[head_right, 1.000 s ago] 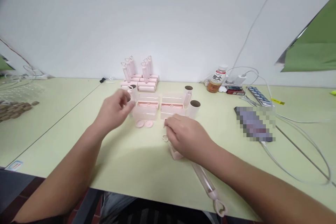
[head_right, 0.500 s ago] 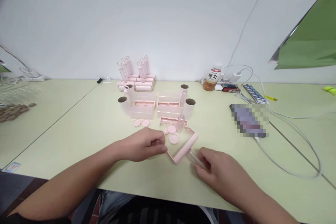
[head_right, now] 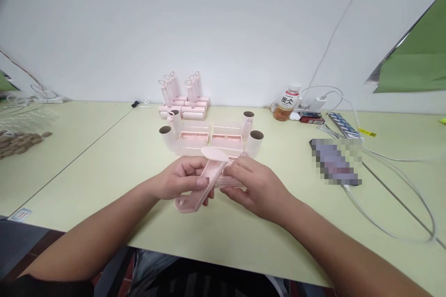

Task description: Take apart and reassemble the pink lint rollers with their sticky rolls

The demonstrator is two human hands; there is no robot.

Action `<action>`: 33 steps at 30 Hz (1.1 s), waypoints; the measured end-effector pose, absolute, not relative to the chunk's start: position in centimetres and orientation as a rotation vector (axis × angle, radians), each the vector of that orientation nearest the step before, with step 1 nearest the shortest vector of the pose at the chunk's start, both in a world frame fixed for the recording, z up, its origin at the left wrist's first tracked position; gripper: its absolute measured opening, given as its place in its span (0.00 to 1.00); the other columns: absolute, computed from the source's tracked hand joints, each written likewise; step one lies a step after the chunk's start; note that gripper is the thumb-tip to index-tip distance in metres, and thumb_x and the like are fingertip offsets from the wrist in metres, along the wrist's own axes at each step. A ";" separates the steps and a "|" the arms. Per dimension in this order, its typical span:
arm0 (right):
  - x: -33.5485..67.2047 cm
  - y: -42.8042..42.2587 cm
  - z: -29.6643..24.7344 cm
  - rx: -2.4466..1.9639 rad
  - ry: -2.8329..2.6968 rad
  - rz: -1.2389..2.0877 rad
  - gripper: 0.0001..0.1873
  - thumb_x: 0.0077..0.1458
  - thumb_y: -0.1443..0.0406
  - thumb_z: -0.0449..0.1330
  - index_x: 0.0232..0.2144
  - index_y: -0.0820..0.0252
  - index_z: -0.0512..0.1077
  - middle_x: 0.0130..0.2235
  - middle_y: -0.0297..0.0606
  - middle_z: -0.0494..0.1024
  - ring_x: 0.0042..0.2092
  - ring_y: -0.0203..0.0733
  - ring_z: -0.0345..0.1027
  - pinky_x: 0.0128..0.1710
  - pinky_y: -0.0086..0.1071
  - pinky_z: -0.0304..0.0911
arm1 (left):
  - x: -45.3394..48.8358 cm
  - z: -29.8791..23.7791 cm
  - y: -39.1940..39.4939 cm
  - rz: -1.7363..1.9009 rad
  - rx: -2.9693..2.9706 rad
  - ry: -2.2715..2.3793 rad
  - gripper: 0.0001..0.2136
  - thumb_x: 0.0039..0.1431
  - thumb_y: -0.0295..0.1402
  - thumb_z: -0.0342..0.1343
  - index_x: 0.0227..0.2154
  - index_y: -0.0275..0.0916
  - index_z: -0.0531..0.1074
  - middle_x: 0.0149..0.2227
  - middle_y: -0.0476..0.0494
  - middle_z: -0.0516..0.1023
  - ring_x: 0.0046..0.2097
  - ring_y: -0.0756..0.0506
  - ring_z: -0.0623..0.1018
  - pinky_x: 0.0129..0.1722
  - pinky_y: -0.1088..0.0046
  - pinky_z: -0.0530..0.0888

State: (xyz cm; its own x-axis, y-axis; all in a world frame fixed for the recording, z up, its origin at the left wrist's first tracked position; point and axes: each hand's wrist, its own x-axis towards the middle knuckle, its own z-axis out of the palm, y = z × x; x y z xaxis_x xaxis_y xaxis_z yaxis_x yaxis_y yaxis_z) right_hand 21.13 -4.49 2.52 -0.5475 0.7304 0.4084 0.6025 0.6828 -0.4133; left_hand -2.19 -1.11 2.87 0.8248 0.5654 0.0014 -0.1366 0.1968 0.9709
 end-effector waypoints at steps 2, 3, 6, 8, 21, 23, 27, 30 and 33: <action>21.2 -4.1 2.2 -0.952 -2.338 0.289 0.12 0.62 0.61 0.57 0.46 0.54 0.75 0.40 0.43 0.79 0.42 0.46 0.72 0.40 0.37 0.67 | -2.4 2.9 -0.9 0.488 1.264 0.391 0.15 0.55 0.40 0.65 0.42 0.38 0.73 0.32 0.44 0.80 0.31 0.45 0.81 0.29 0.70 0.77; 21.2 -4.0 2.1 -0.927 -2.340 0.288 0.11 0.63 0.61 0.57 0.45 0.54 0.75 0.41 0.43 0.79 0.42 0.46 0.72 0.41 0.38 0.67 | -2.4 2.9 -0.9 0.481 1.256 0.389 0.15 0.55 0.40 0.66 0.41 0.38 0.74 0.32 0.44 0.80 0.31 0.45 0.81 0.30 0.69 0.78; 21.3 -4.2 1.6 -0.891 -2.339 0.309 0.08 0.63 0.63 0.57 0.42 0.53 0.75 0.39 0.41 0.80 0.41 0.45 0.72 0.42 0.38 0.66 | -2.2 2.9 -1.0 0.476 1.243 0.402 0.15 0.54 0.39 0.66 0.42 0.38 0.74 0.32 0.44 0.80 0.32 0.45 0.82 0.32 0.67 0.80; 21.3 -4.4 1.4 -0.870 -2.330 0.320 0.08 0.62 0.64 0.57 0.41 0.53 0.75 0.38 0.39 0.80 0.41 0.45 0.72 0.41 0.38 0.66 | -2.1 2.9 -1.1 0.478 1.247 0.403 0.15 0.55 0.39 0.66 0.42 0.37 0.75 0.32 0.44 0.80 0.32 0.45 0.82 0.32 0.67 0.80; 21.5 -4.3 0.3 -0.733 -2.292 0.354 0.05 0.61 0.63 0.60 0.39 0.56 0.75 0.36 0.38 0.79 0.36 0.42 0.72 0.35 0.34 0.66 | -1.6 1.9 -0.7 0.387 1.153 0.320 0.14 0.54 0.35 0.65 0.41 0.37 0.70 0.29 0.46 0.80 0.25 0.48 0.80 0.25 0.74 0.78; 21.6 -4.4 0.2 -0.754 -2.317 0.414 0.06 0.62 0.62 0.59 0.40 0.57 0.74 0.35 0.38 0.78 0.34 0.41 0.71 0.32 0.32 0.65 | -2.0 1.8 -0.4 0.332 1.185 0.271 0.13 0.58 0.35 0.63 0.42 0.37 0.69 0.30 0.44 0.81 0.26 0.47 0.80 0.26 0.73 0.78; 21.8 -4.6 0.2 -0.810 -2.353 0.499 0.09 0.63 0.61 0.58 0.42 0.60 0.72 0.32 0.38 0.77 0.31 0.39 0.69 0.30 0.31 0.63 | -2.5 1.8 -0.1 0.265 1.249 0.189 0.12 0.63 0.38 0.58 0.45 0.37 0.70 0.31 0.42 0.81 0.28 0.46 0.82 0.29 0.71 0.78; 21.8 -4.6 0.3 -0.817 -2.370 0.541 0.10 0.62 0.60 0.58 0.42 0.60 0.72 0.31 0.37 0.77 0.30 0.38 0.67 0.29 0.29 0.61 | -2.4 1.5 -0.2 0.252 1.249 0.173 0.13 0.63 0.39 0.58 0.46 0.38 0.70 0.31 0.41 0.82 0.29 0.45 0.82 0.30 0.70 0.78; 21.8 -4.5 0.3 -0.802 -2.369 0.571 0.10 0.62 0.60 0.59 0.41 0.60 0.72 0.31 0.36 0.76 0.28 0.36 0.65 0.27 0.28 0.59 | -2.2 1.3 -0.2 0.261 1.208 0.156 0.12 0.63 0.38 0.59 0.45 0.38 0.69 0.30 0.42 0.82 0.28 0.45 0.82 0.29 0.70 0.78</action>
State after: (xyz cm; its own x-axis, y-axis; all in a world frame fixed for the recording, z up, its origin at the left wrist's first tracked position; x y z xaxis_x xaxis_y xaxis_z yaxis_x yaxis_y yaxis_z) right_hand 21.85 -4.52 0.35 -0.6589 0.6520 0.3751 0.4095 0.7292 -0.5482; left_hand -2.16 -0.24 1.26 0.9594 0.2814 0.0201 -0.1164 0.3301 0.9367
